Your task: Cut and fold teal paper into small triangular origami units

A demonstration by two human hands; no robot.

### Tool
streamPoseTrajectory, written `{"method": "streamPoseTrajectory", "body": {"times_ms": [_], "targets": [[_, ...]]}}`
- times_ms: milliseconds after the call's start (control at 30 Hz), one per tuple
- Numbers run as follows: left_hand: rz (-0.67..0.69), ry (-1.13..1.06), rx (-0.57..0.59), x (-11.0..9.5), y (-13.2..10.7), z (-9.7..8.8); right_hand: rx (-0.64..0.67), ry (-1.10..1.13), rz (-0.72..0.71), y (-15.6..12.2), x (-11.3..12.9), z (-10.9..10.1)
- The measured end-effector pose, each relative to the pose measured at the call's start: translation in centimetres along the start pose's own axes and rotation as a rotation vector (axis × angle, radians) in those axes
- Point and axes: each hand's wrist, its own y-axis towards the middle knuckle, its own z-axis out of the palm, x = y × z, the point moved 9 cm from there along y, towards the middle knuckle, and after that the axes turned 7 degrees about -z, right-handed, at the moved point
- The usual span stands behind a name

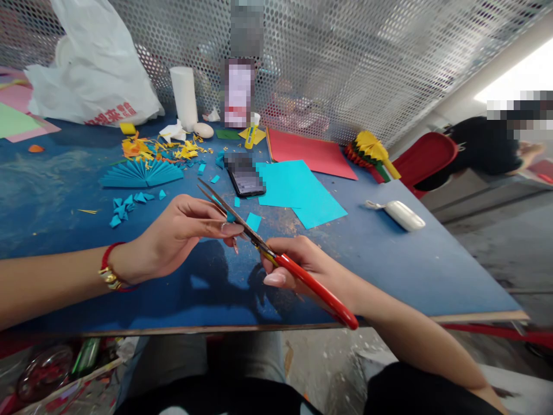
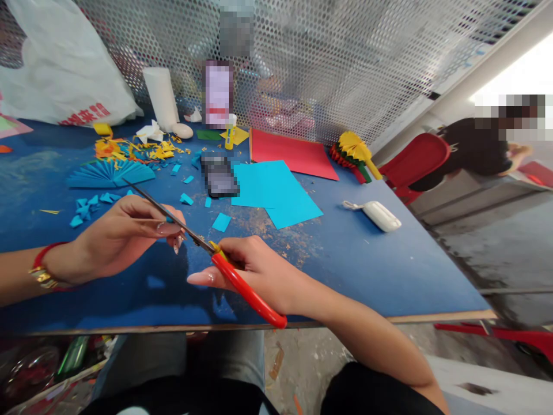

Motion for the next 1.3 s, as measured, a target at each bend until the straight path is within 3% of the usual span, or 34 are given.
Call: {"method": "streamPoseTrajectory", "body": {"times_ms": [533,767,867,933,1033,1067,1133,1233,1300], "targets": [[0.004,-0.072,0.131,-1.0,0.3,0.2,0.025,-0.031,-0.016,0.0,0.1,-0.4],[-0.006,0.042,0.212,-0.9,0.3,0.5,0.014,-0.065,-0.034,0.2,0.3,-1.0],[0.034,0.110,0.241,-0.7,0.3,0.5,-0.132,-0.118,0.021,0.7,-0.4,-3.3],[0.078,0.167,0.261,-0.6,0.4,0.3,-0.361,-0.271,0.007,0.9,-0.3,-7.0],[0.177,0.370,0.350,-0.3,0.7,0.4,-0.792,-0.817,-0.029,-0.3,1.3,-13.3],[0.213,0.448,0.366,-0.1,0.8,0.3,-0.851,-0.996,0.055,-0.5,1.2,-14.9],[0.261,0.571,0.353,0.2,1.1,0.0,-0.835,-1.177,0.259,-0.6,-0.1,-17.1],[0.320,0.677,0.263,0.4,1.1,-0.5,-0.808,-1.228,0.274,-0.2,-0.6,-17.1],[0.403,0.770,0.218,0.1,0.6,-0.2,-0.782,-1.184,0.116,0.7,0.1,-14.5]]}}
